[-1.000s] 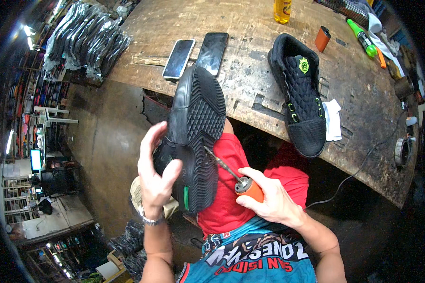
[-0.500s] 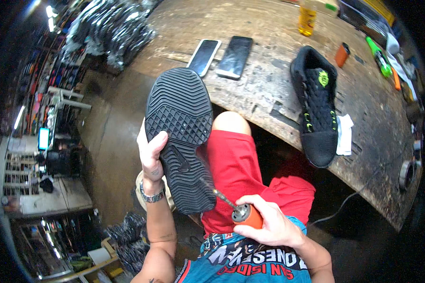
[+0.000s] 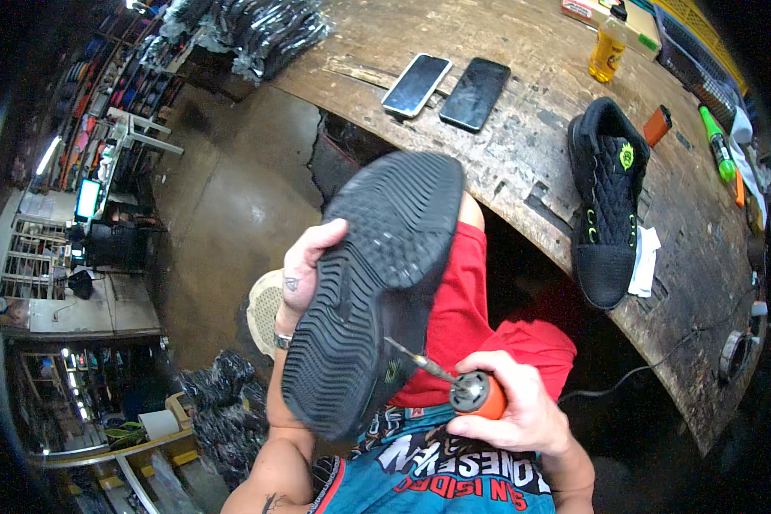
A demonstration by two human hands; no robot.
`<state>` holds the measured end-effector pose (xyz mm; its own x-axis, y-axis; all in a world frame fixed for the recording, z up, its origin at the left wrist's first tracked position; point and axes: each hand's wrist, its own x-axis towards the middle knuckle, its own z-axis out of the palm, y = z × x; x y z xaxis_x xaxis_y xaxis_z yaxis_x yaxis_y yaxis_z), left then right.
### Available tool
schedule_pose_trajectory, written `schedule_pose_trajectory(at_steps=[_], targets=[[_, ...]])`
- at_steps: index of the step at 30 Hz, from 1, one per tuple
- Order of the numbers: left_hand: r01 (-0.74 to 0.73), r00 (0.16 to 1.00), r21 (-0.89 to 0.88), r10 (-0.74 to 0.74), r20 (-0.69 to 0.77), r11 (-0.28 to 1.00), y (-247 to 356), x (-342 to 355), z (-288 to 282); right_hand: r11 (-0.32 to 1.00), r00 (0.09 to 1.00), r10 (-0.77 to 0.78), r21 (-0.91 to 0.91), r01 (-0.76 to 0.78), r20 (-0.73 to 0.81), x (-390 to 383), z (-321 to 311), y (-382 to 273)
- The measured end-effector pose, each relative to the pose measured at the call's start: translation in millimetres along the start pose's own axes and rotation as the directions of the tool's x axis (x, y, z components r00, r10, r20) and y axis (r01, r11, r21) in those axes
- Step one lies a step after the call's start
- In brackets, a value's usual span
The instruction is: The person uses a heated soldering iron to apply adhesive to the sole of a black sneaker, then presses the sole to bond it. They repeat the process on multiple areas of the sole and briefly wipe the shoe with a cloth.
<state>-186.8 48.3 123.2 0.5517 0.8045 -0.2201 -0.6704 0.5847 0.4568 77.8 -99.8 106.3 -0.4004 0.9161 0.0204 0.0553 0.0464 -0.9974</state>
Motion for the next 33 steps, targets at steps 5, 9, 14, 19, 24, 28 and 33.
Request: schedule_pose_trajectory(at_steps=[5,9,14,19,24,28,33], targets=[[0.568,0.818,-0.168,-0.575,0.008,0.806,-53,1,10,0.959,0.996,-0.069,-0.277,0.054,-0.047,-17,-44,-28],[0.801,0.586,-0.138,-0.810,-0.022,0.583,-113,-12,-11,0.771,0.998,0.041,-0.637,0.001,0.051,-45,-57,-47],[0.880,0.424,0.308,-0.890,-0.167,0.361,-156,-20,-22,0.682,0.961,0.256,-0.723,-0.105,0.102,-67,-52,-22],[0.767,0.564,0.410,-0.823,-0.065,0.493,-141,-39,-14,0.651,0.955,0.284,-0.749,-0.124,0.088,-79,-43,15],[0.732,0.542,0.504,-0.840,-0.022,0.459,-146,-39,-23,0.650,0.977,0.194,-0.757,-0.060,0.089,-87,-37,36],[0.851,0.377,0.417,-0.924,-0.061,0.320,-169,-32,-40,0.663,0.978,0.177,-0.748,-0.038,0.108,-91,-29,43],[0.763,0.365,0.578,-0.931,-0.016,0.289,-178,-30,-61,0.683,0.980,0.171,-0.729,-0.048,0.096,-90,-22,42]])
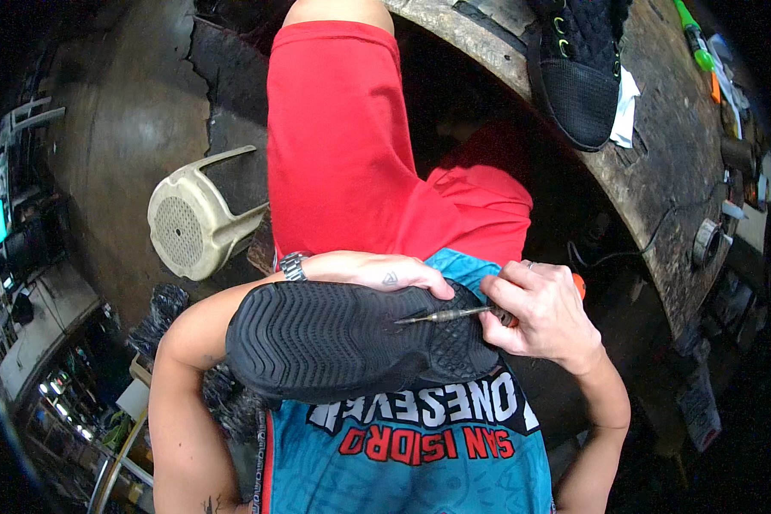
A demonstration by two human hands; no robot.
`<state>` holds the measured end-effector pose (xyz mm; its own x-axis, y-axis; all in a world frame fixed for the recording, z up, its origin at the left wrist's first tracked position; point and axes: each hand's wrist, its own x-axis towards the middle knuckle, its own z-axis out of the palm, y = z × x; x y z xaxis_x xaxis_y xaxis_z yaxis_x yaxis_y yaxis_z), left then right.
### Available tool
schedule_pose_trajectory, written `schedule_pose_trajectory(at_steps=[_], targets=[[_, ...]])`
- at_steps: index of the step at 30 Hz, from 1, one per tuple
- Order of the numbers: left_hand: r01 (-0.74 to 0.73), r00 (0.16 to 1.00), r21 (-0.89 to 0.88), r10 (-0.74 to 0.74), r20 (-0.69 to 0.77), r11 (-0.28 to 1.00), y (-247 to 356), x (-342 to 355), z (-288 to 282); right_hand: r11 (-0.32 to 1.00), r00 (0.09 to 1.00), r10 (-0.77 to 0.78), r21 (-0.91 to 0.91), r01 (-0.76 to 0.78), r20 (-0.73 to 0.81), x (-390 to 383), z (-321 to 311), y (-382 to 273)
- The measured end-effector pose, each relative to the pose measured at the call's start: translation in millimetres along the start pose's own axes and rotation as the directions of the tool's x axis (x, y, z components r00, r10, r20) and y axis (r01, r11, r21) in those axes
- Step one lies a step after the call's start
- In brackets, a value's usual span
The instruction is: The person uses a heated soldering iron to apply adhesive to the sole of a black sneaker, then presses the sole to bond it. They repeat the process on multiple areas of the sole and briefly wipe the shoe with a cloth.
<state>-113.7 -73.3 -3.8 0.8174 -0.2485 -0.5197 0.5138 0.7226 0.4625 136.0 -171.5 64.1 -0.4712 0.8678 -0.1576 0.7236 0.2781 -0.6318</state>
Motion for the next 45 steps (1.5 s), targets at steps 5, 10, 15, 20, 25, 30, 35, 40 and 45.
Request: schedule_pose_trajectory(at_steps=[5,10,15,20,25,30,35,40,45], targets=[[-0.209,0.978,-0.015,0.209,-0.002,0.978,1,-15,5,1.000,1.000,0.024,0.015,-0.024,0.019,2,-1,-5],[-0.385,0.917,0.138,0.395,-0.053,0.913,10,-26,17,0.999,0.998,0.054,-0.009,-0.053,0.021,0,-3,-6],[-0.281,0.960,0.101,0.279,0.029,0.954,11,-24,6,0.998,0.998,0.068,-0.007,-0.068,0.015,-3,-4,-9],[-0.419,0.908,0.225,0.404,0.111,0.879,-5,-13,-7,0.995,0.995,0.087,-0.054,-0.084,0.055,-2,-10,-12],[-0.238,0.970,0.190,0.224,0.090,0.953,-16,-5,-13,0.989,0.994,0.095,-0.118,-0.087,0.058,-3,-17,-17],[0.075,0.992,-0.150,-0.058,0.110,0.986,-17,11,-9,0.980,0.993,0.100,-0.177,-0.089,0.056,-3,-23,-19],[-0.121,0.991,0.075,0.117,0.065,0.990,-11,1,-9,0.968,0.992,0.099,-0.238,-0.077,0.083,-4,-29,-20],[-0.102,0.995,0.108,0.099,0.034,0.989,-4,-1,-5,0.974,0.995,0.068,-0.221,-0.052,0.069,-2,-30,-20],[-0.259,0.966,0.156,0.251,0.068,0.953,-8,-2,-7,0.973,0.995,0.070,-0.226,-0.053,0.069,-2,-29,-21]])
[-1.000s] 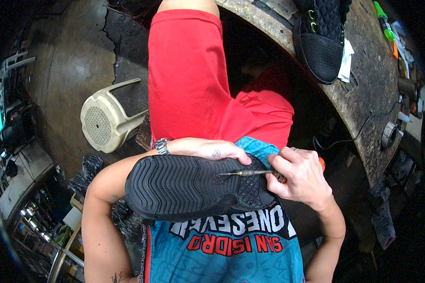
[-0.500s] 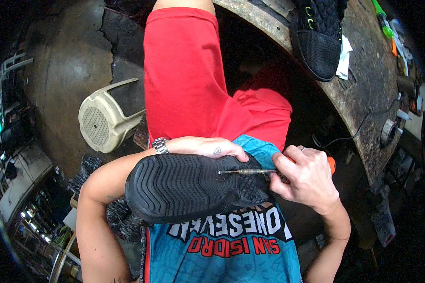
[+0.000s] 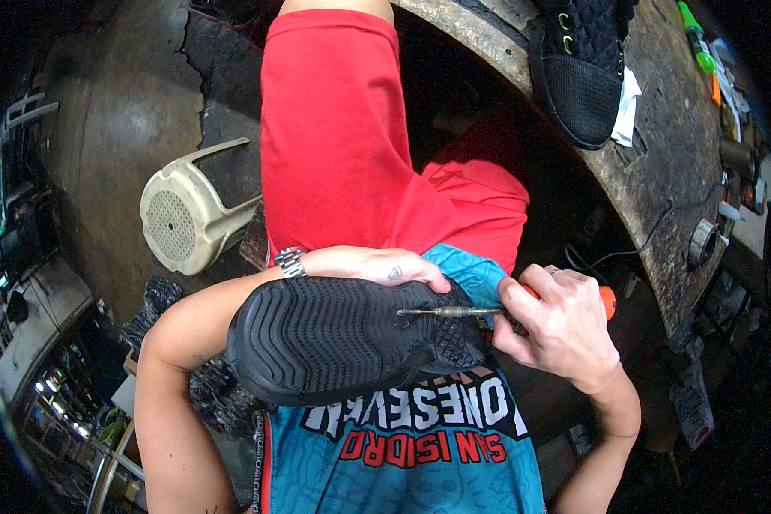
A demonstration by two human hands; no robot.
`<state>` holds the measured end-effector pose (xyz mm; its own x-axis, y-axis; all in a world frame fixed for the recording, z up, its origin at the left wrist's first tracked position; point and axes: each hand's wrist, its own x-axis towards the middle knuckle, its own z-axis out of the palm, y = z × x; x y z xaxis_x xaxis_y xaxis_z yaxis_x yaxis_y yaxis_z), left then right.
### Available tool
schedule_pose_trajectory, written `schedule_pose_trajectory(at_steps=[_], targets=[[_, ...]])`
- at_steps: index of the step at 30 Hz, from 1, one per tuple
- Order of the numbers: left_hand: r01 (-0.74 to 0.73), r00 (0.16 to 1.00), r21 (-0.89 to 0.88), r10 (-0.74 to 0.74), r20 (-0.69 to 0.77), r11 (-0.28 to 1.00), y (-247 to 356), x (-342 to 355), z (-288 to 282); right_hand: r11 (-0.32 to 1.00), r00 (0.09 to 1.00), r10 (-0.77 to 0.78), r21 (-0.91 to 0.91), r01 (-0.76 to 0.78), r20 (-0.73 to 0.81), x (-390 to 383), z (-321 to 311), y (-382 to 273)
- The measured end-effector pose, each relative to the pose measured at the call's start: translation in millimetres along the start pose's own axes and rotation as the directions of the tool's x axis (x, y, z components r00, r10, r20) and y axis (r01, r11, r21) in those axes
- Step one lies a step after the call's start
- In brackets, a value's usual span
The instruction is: The person uses a heated soldering iron to apply adhesive to the sole of a black sneaker, then presses the sole to bond it. They repeat the process on multiple areas of the sole and briefly wipe the shoe with a cloth.
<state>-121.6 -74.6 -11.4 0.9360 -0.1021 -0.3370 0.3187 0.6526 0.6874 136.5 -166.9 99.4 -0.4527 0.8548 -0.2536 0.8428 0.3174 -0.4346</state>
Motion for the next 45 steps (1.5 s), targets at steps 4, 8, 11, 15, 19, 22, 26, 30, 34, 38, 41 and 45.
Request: schedule_pose_trajectory(at_steps=[4,8,11,15,19,22,26,30,34,38,41,45], targets=[[0.107,0.994,-0.062,-0.106,0.019,0.992,-2,4,-1,1.000,1.000,-0.015,-0.019,0.015,0.005,-2,-3,-1],[-0.009,0.999,0.106,0.005,0.033,0.994,8,-2,-1,0.999,1.000,-0.010,-0.039,0.010,0.016,-3,-6,-4],[0.219,0.976,0.073,-0.219,-0.001,0.973,13,2,-1,0.998,0.999,0.017,-0.061,-0.015,0.038,-4,-7,-5],[0.116,0.993,0.040,-0.118,0.032,0.992,5,4,-4,0.999,0.999,0.006,-0.046,-0.004,0.033,-4,-8,-7],[0.041,0.998,-0.010,-0.041,0.051,0.999,-10,3,-9,0.996,0.999,0.008,-0.084,-0.003,0.052,-3,-12,-9],[0.065,0.996,-0.135,-0.055,0.074,0.989,-16,0,-10,0.991,0.998,0.003,-0.133,0.006,0.068,-1,-18,-10],[-0.014,0.993,-0.005,0.014,0.114,1.000,-13,0,-12,0.980,0.993,0.001,-0.199,0.023,0.122,3,-27,-13],[-0.161,0.984,0.090,0.152,0.094,0.983,-9,-2,-9,0.968,0.991,-0.020,-0.246,0.053,0.134,7,-36,-16],[-0.223,0.975,0.185,0.215,0.062,0.957,-9,-9,-6,0.958,0.986,-0.040,-0.275,0.084,0.163,12,-45,-19],[-0.094,0.994,0.005,0.094,0.060,0.996,-10,-7,-7,0.943,0.981,-0.065,-0.312,0.119,0.180,17,-52,-23],[-0.074,0.996,-0.035,0.076,0.050,0.997,-6,-8,-4,0.924,0.977,-0.059,-0.359,0.131,0.205,20,-57,-27],[-0.114,0.989,0.152,0.098,0.109,0.982,6,-12,-3,0.903,0.973,-0.102,-0.392,0.178,0.207,25,-63,-32]])
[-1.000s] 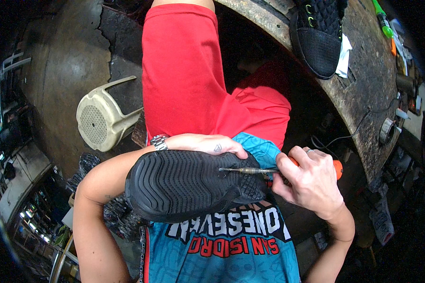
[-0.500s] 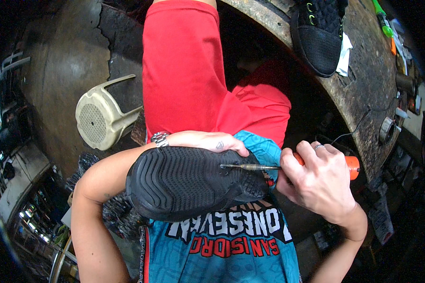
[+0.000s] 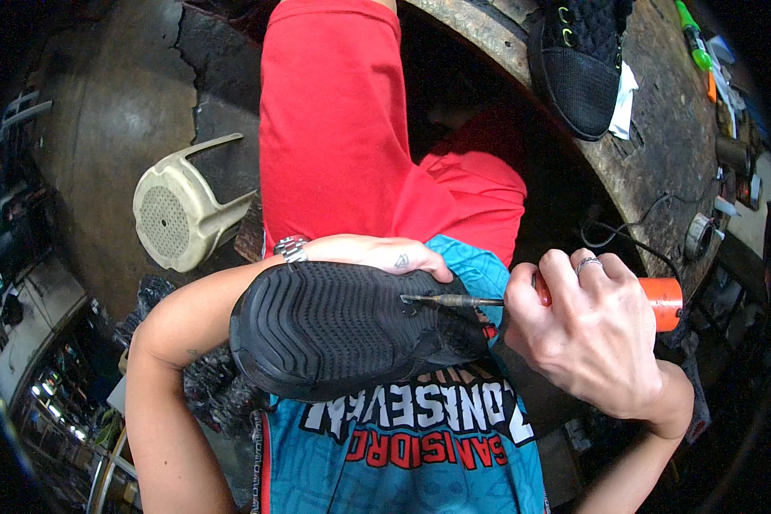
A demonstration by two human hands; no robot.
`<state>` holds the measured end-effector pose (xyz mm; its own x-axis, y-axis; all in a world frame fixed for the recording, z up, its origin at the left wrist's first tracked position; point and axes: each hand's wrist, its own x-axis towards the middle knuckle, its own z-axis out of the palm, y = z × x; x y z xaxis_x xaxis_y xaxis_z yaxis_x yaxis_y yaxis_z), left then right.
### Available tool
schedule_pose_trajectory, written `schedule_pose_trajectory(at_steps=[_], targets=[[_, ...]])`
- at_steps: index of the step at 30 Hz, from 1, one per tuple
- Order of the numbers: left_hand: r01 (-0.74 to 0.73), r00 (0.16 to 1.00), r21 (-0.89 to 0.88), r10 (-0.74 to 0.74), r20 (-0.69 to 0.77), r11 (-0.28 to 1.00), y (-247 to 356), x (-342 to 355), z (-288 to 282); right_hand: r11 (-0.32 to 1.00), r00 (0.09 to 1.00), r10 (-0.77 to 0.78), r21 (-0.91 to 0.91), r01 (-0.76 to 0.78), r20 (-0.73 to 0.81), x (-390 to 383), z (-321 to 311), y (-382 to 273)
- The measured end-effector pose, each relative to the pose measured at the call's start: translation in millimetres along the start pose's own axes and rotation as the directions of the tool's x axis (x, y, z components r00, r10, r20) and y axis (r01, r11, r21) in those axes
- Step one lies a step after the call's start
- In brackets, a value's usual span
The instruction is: The person uses a heated soldering iron to apply adhesive to the sole of a black sneaker, then presses the sole to bond it. They repeat the process on multiple areas of the sole and briefly wipe the shoe with a cloth.
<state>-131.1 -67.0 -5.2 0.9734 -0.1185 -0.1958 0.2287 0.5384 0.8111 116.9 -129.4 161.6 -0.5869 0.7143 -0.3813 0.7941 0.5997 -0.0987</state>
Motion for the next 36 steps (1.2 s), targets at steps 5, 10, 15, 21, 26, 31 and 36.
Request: schedule_pose_trajectory(at_steps=[5,10,15,21,26,31,36], targets=[[-0.058,0.992,0.137,0.073,-0.103,0.989,10,-3,7,0.999,0.999,-0.027,-0.022,0.028,0.028,4,-6,1],[0.006,0.997,0.032,-0.004,-0.083,0.999,14,-1,4,1.000,1.000,-0.024,-0.006,0.024,0.016,4,-7,0],[-0.081,0.994,0.216,0.095,-0.054,0.973,14,-4,3,1.000,1.000,-0.021,0.008,0.021,0.011,1,-6,-1],[-0.052,0.997,0.057,0.055,-0.045,0.997,0,0,1,1.000,1.000,-0.020,0.023,0.020,0.007,-3,-2,-1],[0.018,0.999,0.016,-0.018,-0.048,1.000,2,-1,0,0.999,1.000,-0.013,0.047,0.012,0.022,-6,1,-1],[-0.031,0.997,0.071,0.036,-0.068,0.997,2,-3,3,0.997,1.000,0.005,0.071,-0.005,-0.003,-8,4,-1],[-0.111,0.993,0.082,0.114,-0.025,0.990,-11,-1,-3,0.996,1.000,0.019,0.087,-0.020,0.011,-9,7,-1]])
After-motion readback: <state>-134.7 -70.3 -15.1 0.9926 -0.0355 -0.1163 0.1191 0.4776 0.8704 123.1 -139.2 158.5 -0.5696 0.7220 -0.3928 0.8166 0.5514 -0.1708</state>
